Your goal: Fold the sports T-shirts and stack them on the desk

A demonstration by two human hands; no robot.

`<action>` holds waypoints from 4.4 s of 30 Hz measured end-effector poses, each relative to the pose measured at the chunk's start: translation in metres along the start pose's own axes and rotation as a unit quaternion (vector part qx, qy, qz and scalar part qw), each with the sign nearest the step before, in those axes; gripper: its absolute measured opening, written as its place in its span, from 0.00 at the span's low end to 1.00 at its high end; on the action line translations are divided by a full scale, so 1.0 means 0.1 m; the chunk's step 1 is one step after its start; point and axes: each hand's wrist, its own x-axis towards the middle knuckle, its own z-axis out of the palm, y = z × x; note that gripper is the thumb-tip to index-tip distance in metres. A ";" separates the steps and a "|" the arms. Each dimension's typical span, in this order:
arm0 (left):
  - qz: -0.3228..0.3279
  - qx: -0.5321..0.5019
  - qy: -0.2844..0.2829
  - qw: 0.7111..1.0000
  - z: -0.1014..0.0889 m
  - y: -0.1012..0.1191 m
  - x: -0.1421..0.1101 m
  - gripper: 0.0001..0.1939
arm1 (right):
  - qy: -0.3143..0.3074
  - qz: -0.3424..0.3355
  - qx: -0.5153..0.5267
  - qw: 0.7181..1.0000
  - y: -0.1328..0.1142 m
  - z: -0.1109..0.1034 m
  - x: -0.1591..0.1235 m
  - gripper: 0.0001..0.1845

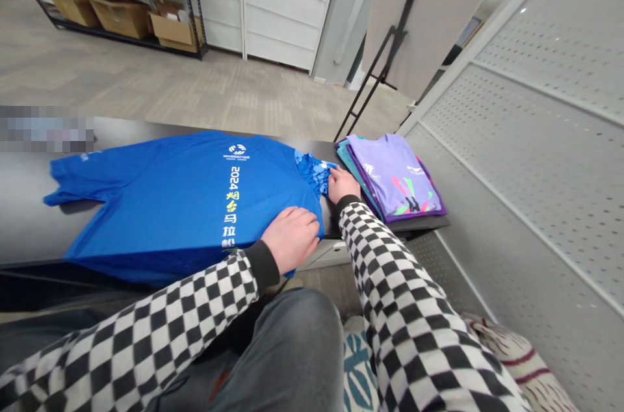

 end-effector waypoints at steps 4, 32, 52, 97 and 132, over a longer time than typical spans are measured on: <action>0.013 0.022 0.012 1.000 0.21 0.06 0.14 0.11 | -0.004 0.000 -0.003 1.000 -0.02 -0.01 -0.01 0.26; -0.327 0.128 -0.052 0.935 -1.47 -3.50 -2.60 0.61 | -0.008 -0.010 0.011 1.000 0.02 0.02 0.01 0.26; -0.052 0.057 -0.005 0.997 -0.52 -0.35 -1.06 0.30 | -0.036 0.009 -0.033 0.999 -0.02 -0.03 0.00 0.30; -0.214 0.221 -0.145 0.941 -1.34 -2.25 -2.03 0.41 | -0.015 0.007 -0.013 1.000 -0.07 -0.02 -0.03 0.28; -0.003 0.023 -0.083 0.996 0.13 -0.04 -0.01 0.35 | -0.022 0.014 -0.025 0.999 -0.15 -0.11 -0.06 0.28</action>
